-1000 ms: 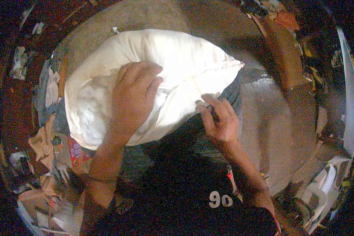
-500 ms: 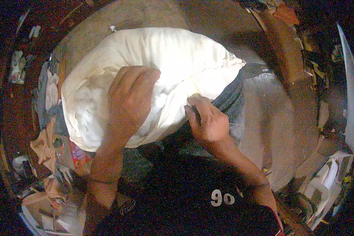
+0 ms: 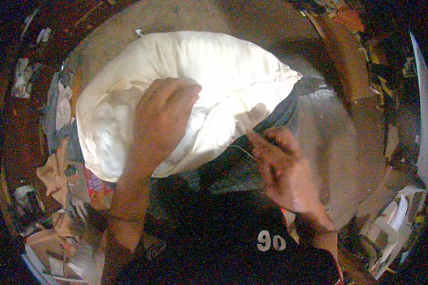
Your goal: The person hand-sews the opening of a white pillow using a needle and thread. They repeatedly insert the needle through the fabric, pull the thread, and adjust the pillow to continue stitching along the seam.
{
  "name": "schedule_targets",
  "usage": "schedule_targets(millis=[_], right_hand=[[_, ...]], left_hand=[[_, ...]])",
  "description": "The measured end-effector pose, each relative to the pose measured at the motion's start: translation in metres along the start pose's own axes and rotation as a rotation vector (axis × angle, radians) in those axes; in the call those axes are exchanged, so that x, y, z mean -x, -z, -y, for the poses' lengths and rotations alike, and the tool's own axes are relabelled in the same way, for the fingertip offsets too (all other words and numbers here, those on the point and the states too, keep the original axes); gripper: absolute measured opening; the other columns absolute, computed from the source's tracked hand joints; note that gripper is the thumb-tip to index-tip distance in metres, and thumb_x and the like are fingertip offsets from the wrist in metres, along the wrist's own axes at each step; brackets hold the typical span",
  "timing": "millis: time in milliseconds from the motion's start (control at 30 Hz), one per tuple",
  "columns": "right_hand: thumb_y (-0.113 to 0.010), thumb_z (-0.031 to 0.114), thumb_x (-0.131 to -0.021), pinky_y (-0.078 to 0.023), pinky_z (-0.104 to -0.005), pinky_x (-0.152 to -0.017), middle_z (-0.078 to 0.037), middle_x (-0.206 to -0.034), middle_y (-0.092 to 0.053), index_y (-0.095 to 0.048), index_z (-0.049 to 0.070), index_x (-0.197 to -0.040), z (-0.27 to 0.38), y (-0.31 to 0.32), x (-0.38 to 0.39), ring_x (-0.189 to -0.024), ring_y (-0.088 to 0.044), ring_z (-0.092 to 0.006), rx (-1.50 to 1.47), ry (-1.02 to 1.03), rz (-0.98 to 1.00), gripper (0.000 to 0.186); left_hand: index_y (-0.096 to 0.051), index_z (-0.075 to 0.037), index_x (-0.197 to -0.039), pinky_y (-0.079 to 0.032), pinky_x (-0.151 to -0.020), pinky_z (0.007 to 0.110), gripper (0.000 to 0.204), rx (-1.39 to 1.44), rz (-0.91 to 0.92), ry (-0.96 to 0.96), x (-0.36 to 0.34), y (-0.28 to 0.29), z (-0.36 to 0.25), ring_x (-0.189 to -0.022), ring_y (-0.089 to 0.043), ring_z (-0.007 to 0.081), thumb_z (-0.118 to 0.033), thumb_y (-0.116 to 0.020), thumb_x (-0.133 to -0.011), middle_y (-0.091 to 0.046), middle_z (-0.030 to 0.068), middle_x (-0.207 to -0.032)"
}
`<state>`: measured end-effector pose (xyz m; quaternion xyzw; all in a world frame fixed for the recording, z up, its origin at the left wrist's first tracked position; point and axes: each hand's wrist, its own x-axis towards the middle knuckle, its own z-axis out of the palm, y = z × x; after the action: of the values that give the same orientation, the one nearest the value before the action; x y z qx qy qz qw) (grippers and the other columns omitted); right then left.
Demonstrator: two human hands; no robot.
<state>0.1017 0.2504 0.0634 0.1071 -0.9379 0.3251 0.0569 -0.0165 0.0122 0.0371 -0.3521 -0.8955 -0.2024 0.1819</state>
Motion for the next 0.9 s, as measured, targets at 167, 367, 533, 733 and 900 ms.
schedule_targets(millis=[167,367,533,733,900], right_hand=[[-0.066,0.003,-0.092,-0.047,-0.0352,-0.066,-0.016,-0.080,-0.058,-0.069,-0.002,-0.122,-0.002,0.016,-0.023,-0.072,-0.060,-0.0264,0.021,-0.164,0.021,0.030],[-0.061,0.002,-0.090,-0.054,-0.0421,-0.071,-0.017,-0.080,-0.065,-0.067,0.001,-0.118,-0.016,0.012,-0.049,-0.070,-0.064,-0.0356,0.016,0.001,-0.070,0.029],[-0.066,0.002,-0.092,-0.046,-0.0260,-0.066,-0.010,-0.086,-0.069,-0.061,-0.001,-0.123,-0.010,0.006,-0.058,-0.070,-0.062,-0.0137,-0.357,-0.289,-0.050,0.032],[-0.069,0.004,-0.091,-0.049,-0.0219,-0.052,-0.009,-0.097,-0.075,-0.057,0.004,-0.128,-0.015,-0.002,-0.072,-0.070,-0.068,-0.0119,-0.895,-0.351,0.041,0.039],[-0.066,0.012,-0.097,-0.047,-0.0187,-0.048,-0.013,-0.112,-0.074,-0.062,0.002,-0.125,-0.022,-0.005,-0.080,-0.072,-0.070,-0.0103,-1.160,-0.285,0.051,0.030]], left_hand=[[-0.068,-0.008,-0.105,-0.052,-0.083,0.041,0.020,0.044,-0.044,0.047,-0.005,-0.001,-0.005,-0.093,-0.062,0.0281,-0.011,-0.068,-0.085,-0.064,0.0081,-0.102],[-0.071,-0.008,-0.106,-0.051,-0.085,0.041,0.022,-0.012,-0.054,0.079,-0.005,0.000,-0.005,-0.097,-0.062,0.0301,-0.009,-0.073,-0.084,-0.065,0.0098,-0.105],[-0.072,-0.008,-0.106,-0.051,-0.085,0.040,0.022,-0.038,-0.031,0.091,-0.005,0.000,-0.006,-0.096,-0.061,0.0299,-0.009,-0.072,-0.084,-0.065,0.0095,-0.105],[-0.069,-0.011,-0.107,-0.053,-0.080,0.037,0.025,-0.064,-0.032,0.093,-0.002,-0.003,-0.004,-0.094,-0.059,0.0250,-0.009,-0.064,-0.083,-0.061,0.0049,-0.098],[-0.071,-0.011,-0.105,-0.052,-0.081,0.037,0.025,-0.052,-0.073,0.057,-0.005,-0.004,-0.003,-0.093,-0.058,0.0251,-0.007,-0.065,-0.081,-0.060,0.0046,-0.096]])
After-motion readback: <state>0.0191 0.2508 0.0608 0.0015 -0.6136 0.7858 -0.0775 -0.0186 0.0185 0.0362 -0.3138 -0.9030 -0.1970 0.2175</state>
